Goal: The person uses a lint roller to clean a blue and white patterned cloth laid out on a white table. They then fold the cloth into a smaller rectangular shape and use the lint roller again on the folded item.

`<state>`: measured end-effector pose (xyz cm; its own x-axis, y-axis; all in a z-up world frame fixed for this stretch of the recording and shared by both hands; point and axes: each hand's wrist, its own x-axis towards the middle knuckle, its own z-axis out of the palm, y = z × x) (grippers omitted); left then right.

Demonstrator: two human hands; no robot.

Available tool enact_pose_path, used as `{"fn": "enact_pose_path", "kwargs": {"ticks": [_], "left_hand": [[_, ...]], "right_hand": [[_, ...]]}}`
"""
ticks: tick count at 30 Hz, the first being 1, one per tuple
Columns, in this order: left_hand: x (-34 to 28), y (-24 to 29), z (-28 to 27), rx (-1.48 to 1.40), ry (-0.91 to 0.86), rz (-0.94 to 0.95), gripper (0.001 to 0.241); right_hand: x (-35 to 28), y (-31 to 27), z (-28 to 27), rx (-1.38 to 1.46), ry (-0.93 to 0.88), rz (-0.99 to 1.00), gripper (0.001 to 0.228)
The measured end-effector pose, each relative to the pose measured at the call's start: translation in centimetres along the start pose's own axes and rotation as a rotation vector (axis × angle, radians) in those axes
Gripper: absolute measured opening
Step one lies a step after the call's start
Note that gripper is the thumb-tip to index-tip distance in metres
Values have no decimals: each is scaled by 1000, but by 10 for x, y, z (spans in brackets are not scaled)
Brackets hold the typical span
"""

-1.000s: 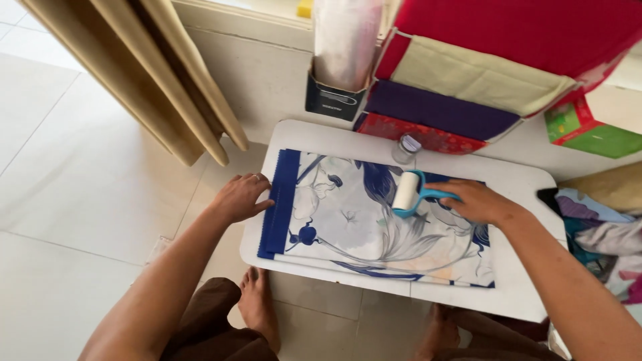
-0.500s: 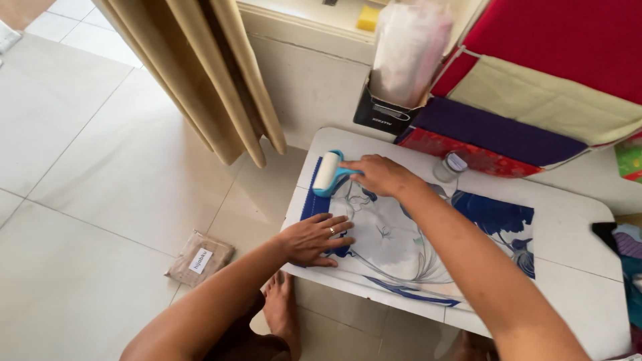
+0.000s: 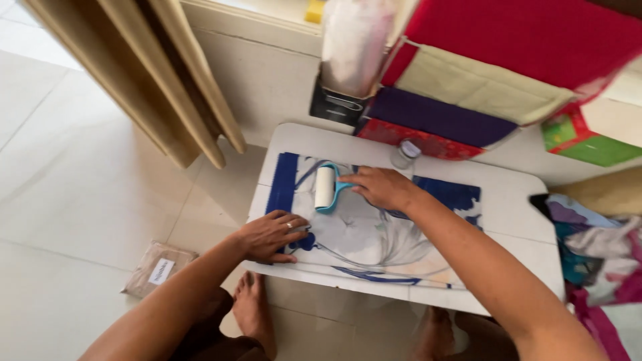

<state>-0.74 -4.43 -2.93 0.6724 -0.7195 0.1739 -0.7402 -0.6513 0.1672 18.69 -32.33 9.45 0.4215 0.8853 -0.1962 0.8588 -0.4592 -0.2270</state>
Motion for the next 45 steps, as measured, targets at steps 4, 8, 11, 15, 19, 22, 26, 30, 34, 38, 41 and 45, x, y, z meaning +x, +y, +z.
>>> {"fn": "enact_pose_path", "kwargs": {"ticks": [4, 8, 11, 15, 19, 22, 26, 30, 34, 38, 41, 45], "left_hand": [[5, -4, 5, 2, -9, -16, 59], [5, -3, 5, 62, 3, -166, 58], [7, -8, -1, 129, 1, -236, 59], [17, -4, -26, 149, -78, -376, 56], [20, -16, -22, 86, -183, -525, 59], [25, -13, -26, 90, -254, -570, 57], [31, -11, -30, 137, -266, -585, 55], [35, -17, -32, 109, -254, -608, 46], [36, -22, -29, 101, -253, -624, 44], [37, -22, -31, 90, -263, -633, 41], [38, -21, -33, 92, -291, -622, 40], [43, -18, -41, 119, -360, -641, 43]], "right_hand": [[-83, 48, -12, 39, -78, 133, 42], [-175, 98, -20, 82, -94, 360, 43], [-234, 135, -16, 72, -90, 511, 44], [-298, 166, 15, 126, -70, 720, 45], [-327, 134, 11, 150, -108, 839, 43], [-332, 100, 8, 104, -185, 957, 41], [-305, 57, 6, 143, -202, 980, 35], [-279, 86, 48, 25, -94, 929, 42], [-237, 121, 45, -44, -6, 929, 42], [-210, 137, 29, -50, 117, 856, 40], [-212, 130, 17, -29, 119, 815, 41], [-237, 118, 17, 15, 63, 800, 39]]}}
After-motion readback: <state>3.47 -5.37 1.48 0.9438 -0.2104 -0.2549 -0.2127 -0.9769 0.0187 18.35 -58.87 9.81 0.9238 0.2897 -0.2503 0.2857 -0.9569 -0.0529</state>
